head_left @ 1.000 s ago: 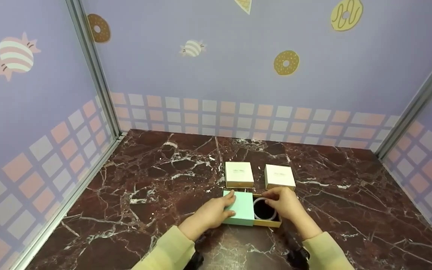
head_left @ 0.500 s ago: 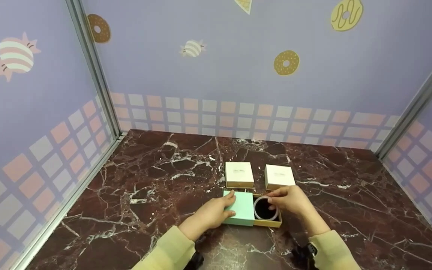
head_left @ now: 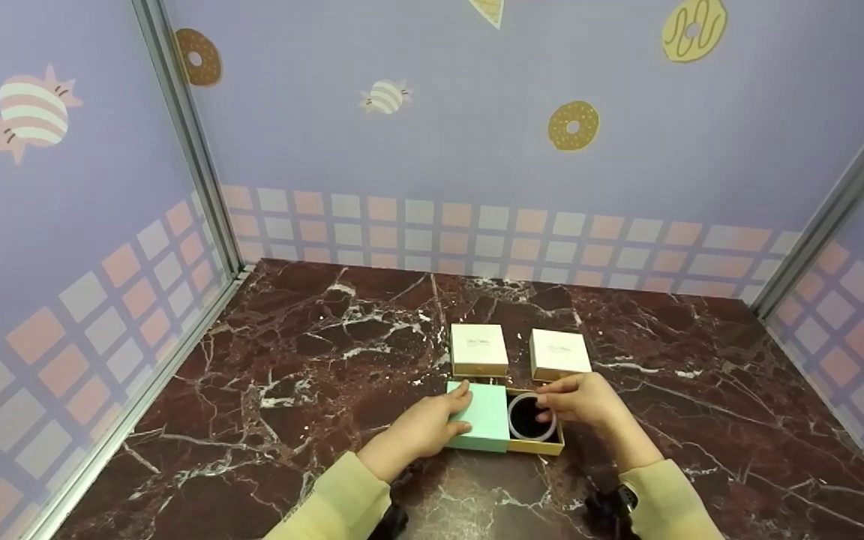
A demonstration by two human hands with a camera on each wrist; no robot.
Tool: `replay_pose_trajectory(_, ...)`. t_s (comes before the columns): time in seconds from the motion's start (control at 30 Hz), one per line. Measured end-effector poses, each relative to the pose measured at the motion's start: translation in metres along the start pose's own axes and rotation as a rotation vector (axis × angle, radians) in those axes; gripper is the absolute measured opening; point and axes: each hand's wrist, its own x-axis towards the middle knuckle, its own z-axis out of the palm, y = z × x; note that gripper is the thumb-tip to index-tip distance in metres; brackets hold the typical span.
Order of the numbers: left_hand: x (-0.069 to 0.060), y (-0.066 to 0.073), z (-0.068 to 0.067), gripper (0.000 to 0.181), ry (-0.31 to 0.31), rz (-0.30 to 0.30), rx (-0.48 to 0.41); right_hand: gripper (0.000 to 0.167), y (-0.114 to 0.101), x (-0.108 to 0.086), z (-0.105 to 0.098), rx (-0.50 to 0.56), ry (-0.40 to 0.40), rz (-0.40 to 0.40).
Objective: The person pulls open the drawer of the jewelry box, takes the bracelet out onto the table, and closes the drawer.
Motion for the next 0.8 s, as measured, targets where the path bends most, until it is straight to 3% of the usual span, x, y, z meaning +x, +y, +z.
replay_pose_trajectory(0.47,0.0,0.0,0.0,0.059,-0.002,-0.019,0.012,0.029,0.002,0.0,-0.006,0.132,-0.015,0.049)
replay_pose_trajectory(0.8,0.001,0.0,0.0,0.059,-0.007,-0.019,0.018,0.03,0.004,0.0,-0.015,0.18,-0.027,0.04)
